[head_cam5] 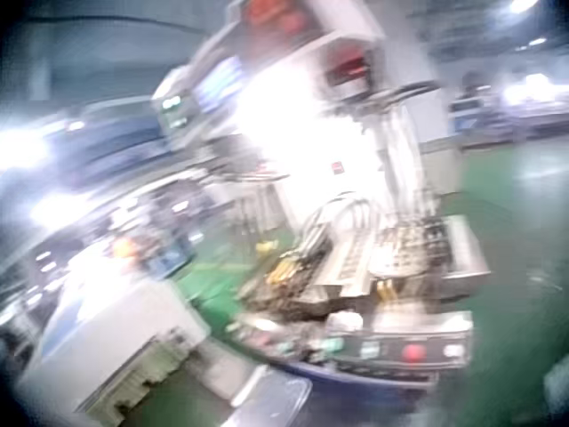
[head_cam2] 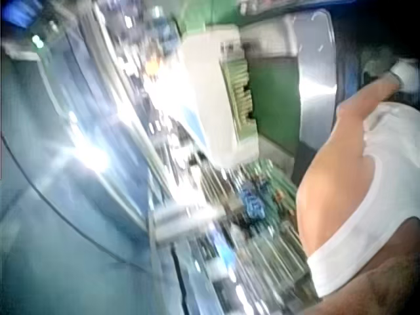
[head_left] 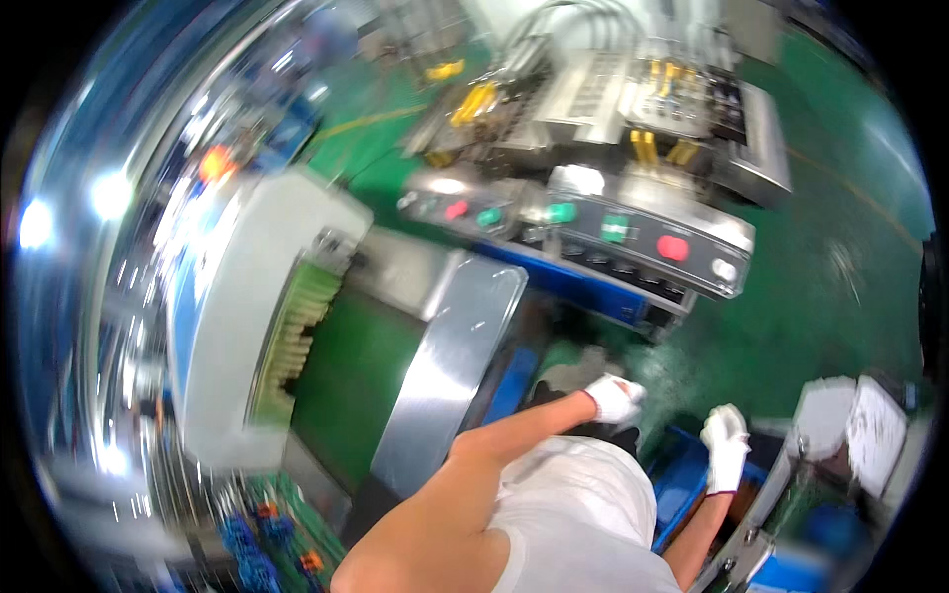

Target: The person operates machinery to process shoes. They take blue sneakers from a conveyor belt, place them individually onto a press machine, activate the machine to shape or attach components, and then return the sneakers to the conveyor belt.

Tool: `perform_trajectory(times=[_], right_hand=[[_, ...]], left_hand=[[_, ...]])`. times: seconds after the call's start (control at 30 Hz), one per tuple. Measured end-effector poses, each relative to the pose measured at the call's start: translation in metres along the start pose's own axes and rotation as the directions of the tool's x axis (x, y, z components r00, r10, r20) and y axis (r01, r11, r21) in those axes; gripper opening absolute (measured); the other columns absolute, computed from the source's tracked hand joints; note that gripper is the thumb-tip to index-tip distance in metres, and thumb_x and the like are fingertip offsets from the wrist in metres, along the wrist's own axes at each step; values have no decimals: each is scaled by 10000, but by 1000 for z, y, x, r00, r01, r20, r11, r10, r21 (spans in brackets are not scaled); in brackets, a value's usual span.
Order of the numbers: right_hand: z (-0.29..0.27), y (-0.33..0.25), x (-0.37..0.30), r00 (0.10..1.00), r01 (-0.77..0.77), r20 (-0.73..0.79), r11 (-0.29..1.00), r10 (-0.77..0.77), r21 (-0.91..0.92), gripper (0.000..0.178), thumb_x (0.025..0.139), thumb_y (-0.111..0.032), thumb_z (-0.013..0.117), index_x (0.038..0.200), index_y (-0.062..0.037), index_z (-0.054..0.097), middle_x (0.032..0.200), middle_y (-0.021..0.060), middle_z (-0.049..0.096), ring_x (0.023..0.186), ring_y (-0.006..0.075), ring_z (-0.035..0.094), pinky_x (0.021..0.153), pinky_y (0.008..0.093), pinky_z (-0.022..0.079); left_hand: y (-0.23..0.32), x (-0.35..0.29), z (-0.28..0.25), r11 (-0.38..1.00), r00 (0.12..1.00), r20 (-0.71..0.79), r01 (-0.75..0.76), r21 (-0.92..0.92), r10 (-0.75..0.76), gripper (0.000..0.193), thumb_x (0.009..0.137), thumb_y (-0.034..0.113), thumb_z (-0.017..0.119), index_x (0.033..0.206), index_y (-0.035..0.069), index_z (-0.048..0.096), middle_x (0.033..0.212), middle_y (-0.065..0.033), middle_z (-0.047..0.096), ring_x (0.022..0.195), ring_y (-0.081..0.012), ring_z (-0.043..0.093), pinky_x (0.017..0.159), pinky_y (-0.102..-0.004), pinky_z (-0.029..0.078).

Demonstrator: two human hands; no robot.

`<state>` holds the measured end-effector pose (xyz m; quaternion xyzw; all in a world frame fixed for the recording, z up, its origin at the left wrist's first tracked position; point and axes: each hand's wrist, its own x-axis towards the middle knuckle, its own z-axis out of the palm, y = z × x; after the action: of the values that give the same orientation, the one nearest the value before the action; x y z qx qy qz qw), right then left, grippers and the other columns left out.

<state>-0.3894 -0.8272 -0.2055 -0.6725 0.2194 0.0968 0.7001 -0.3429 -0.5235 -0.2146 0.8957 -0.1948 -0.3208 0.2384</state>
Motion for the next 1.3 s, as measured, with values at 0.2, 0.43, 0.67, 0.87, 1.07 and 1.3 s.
perform_trajectory(times=[0.2,0.43,0.67,0.87,1.07,1.3], right_hand=[[136,24,52,796,205,593,867,122,-454,541,964,-136,715,1434,25,501,1409,226,606,1281,296,616,1067,388,503],[245,37,84,812,336,559,650,166,-681,514,943,-151,732,1382,49,556,1320,221,673,1179,278,674,1002,385,535],[291,96,102,842,196,443,589,309,-784,521,923,-207,766,1368,-18,573,1188,117,694,943,209,689,702,371,577],[355,49,74,821,340,496,458,282,-822,556,909,-148,767,1390,40,561,1278,184,682,1089,242,695,880,360,576],[498,36,29,548,668,770,383,326,-638,605,905,-92,747,1428,71,491,1366,251,626,1284,289,625,1049,379,518],[733,94,-81,10,993,962,112,272,-42,628,881,-273,748,1408,1,543,1434,288,541,1358,458,498,1148,497,410]], left_hand=[[-245,-243,54,579,290,-518,576,-577,-805,399,949,380,540,1197,114,703,1219,-213,707,1171,-392,663,1025,-480,507],[-340,-331,177,64,3,-66,285,-956,-998,402,951,429,576,1153,122,739,1121,-192,753,1067,-364,718,932,-490,559],[-385,-282,170,137,149,-112,169,-976,-982,340,943,366,602,1175,137,700,1179,-164,730,1093,-346,700,968,-459,547],[-452,-273,123,238,159,-238,-23,-971,-958,268,927,289,650,1126,124,722,1022,-156,760,931,-329,736,849,-446,577],[-560,-369,130,202,-186,-176,-128,-971,-967,248,946,222,614,1122,88,725,1050,-165,751,974,-357,722,873,-454,573],[-656,-573,128,283,-776,-320,189,-940,-544,369,919,23,599,1279,88,650,1294,-235,630,1117,-426,659,1004,-481,523]])
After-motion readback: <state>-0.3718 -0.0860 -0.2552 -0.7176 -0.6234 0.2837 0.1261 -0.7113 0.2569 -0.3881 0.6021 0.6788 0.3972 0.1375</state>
